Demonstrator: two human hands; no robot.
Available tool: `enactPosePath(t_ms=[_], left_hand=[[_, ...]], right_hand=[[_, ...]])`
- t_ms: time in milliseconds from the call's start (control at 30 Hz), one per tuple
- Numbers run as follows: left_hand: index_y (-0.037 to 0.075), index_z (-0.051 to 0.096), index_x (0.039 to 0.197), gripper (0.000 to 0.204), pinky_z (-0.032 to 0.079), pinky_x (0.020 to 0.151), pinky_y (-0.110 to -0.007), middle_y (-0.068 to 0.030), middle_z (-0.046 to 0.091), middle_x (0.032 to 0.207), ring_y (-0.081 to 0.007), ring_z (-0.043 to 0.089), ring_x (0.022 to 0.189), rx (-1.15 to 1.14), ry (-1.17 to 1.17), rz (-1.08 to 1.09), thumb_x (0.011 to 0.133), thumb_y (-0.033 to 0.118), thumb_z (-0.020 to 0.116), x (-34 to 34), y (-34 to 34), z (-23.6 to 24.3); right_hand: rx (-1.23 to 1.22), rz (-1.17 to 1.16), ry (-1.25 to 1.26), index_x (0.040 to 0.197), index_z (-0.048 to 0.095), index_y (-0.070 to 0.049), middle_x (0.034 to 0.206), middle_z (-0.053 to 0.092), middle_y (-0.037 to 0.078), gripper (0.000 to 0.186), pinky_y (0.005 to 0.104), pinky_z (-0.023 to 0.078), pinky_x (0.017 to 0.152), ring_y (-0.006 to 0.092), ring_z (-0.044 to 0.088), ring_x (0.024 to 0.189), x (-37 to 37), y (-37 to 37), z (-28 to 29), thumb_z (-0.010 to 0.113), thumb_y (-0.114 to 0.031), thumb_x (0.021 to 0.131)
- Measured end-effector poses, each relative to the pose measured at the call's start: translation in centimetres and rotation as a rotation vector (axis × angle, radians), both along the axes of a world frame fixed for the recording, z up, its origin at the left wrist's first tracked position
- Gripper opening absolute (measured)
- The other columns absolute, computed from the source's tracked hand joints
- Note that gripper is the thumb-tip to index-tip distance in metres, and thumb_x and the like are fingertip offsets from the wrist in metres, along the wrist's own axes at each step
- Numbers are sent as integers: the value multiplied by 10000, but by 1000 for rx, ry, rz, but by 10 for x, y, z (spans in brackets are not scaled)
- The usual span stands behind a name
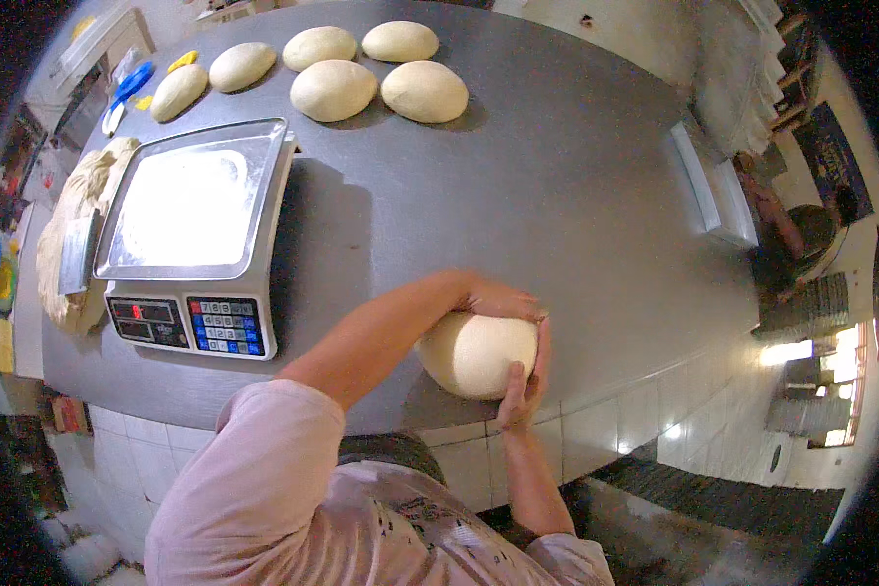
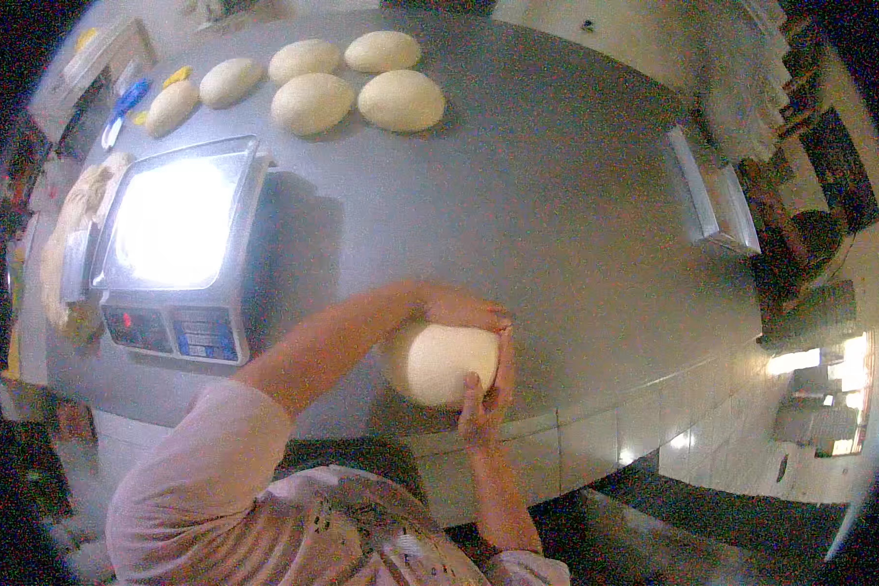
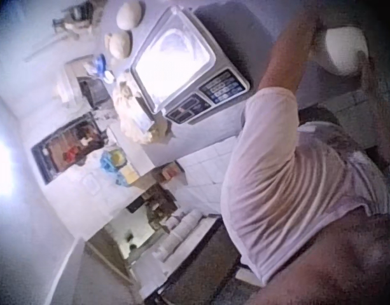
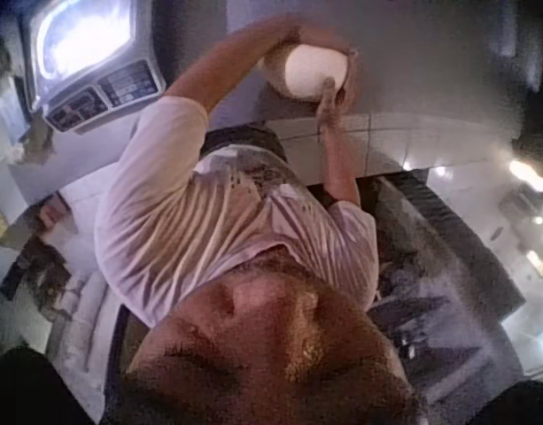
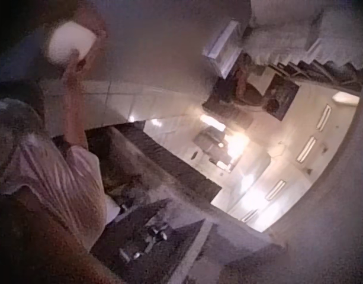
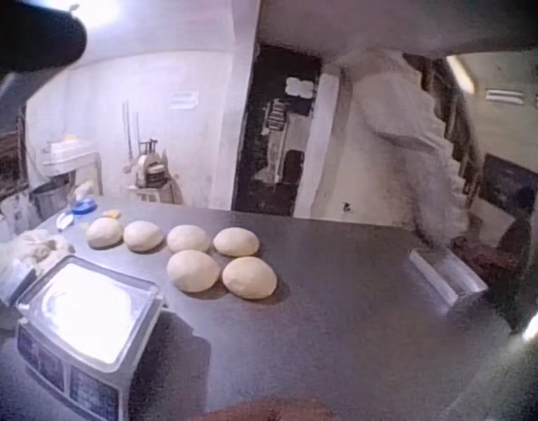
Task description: The person uses a metal bench scraper to cut portions of dough from a large mass, weighs each portion on a digital scale, and shapes them into round balls by hand on a metal table.
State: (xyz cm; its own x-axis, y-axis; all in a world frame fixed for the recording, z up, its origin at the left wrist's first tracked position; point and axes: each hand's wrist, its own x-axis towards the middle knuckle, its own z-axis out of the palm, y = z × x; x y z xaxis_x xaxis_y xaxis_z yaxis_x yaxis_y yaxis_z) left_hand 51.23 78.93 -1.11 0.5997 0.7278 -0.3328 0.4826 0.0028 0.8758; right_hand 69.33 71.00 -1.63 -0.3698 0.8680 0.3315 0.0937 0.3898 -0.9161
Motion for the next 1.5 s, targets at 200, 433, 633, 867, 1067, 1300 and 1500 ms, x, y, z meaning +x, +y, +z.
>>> enactPosePath(t_ms=[200, 433, 633, 867, 1067, 1300, 1500], left_hand=[[48, 397, 1382, 724, 369, 1011, -378, -182, 561, 1255, -305, 475, 1215, 17, -42, 554, 897, 585, 413, -60, -97, -1], [11, 437, 1336, 598, 363, 1009, -356, -200, 593, 1180, -301, 493, 1183, 129, 182, 1438, 953, 469, 405, -83, -164, 35], [6, 277, 1422, 709, 298, 1062, -355, -221, 420, 1377, -311, 416, 1266, -4, -260, 1762, 940, 505, 423, -8, -208, 20], [28, 321, 1409, 697, 318, 1038, -331, -145, 440, 1344, -225, 427, 1217, -177, -855, 1500, 906, 454, 549, 0, -203, 38], [1, 347, 1370, 636, 339, 1022, -328, -146, 453, 1290, -205, 424, 1198, 479, -743, 1563, 897, 340, 604, -87, -222, 137], [30, 417, 1339, 639, 305, 1026, -383, -176, 368, 1278, -267, 382, 1211, 773, -728, 1442, 916, 506, 469, -276, -210, 263], [0, 394, 1347, 687, 361, 994, -398, -239, 530, 1205, -341, 501, 1134, 672, -264, 1375, 919, 538, 416, -410, -214, 246]], right_hand=[[-389, 131, 139, 1246, 514, 12, 1210, 556, 123, 454, 363, 418, 944, 220, 506, 1111, -50, -29, 14, 520, -296, 913], [277, 462, -670, 1189, 577, -17, 1333, 483, 153, 417, 432, 259, 1082, 293, 380, 1270, -105, 78, 8, 447, -325, 940], [-335, 508, 4, 1351, 418, -26, 1421, 382, 147, 607, 410, 273, 1085, 296, 392, 1280, -71, 26, 14, 349, -471, 944], [-754, 276, 623, 1339, 433, -111, 1367, 440, 129, 565, 456, 400, 1015, 308, 460, 1222, -82, -50, 40, 332, -493, 935], [-271, 513, 554, 1344, 406, -26, 1377, 426, 145, 579, 442, 371, 1037, 311, 452, 1232, -188, -32, 125, 343, -442, 946], [-231, 683, 650, 1323, 411, -6, 1248, 524, 137, 506, 375, 403, 986, 257, 536, 1115, -384, 1, 267, 381, -362, 965], [-98, 576, 514, 1218, 560, -54, 1160, 589, 81, 449, 340, 424, 939, 181, 542, 1042, -524, 54, 226, 502, -400, 936]])
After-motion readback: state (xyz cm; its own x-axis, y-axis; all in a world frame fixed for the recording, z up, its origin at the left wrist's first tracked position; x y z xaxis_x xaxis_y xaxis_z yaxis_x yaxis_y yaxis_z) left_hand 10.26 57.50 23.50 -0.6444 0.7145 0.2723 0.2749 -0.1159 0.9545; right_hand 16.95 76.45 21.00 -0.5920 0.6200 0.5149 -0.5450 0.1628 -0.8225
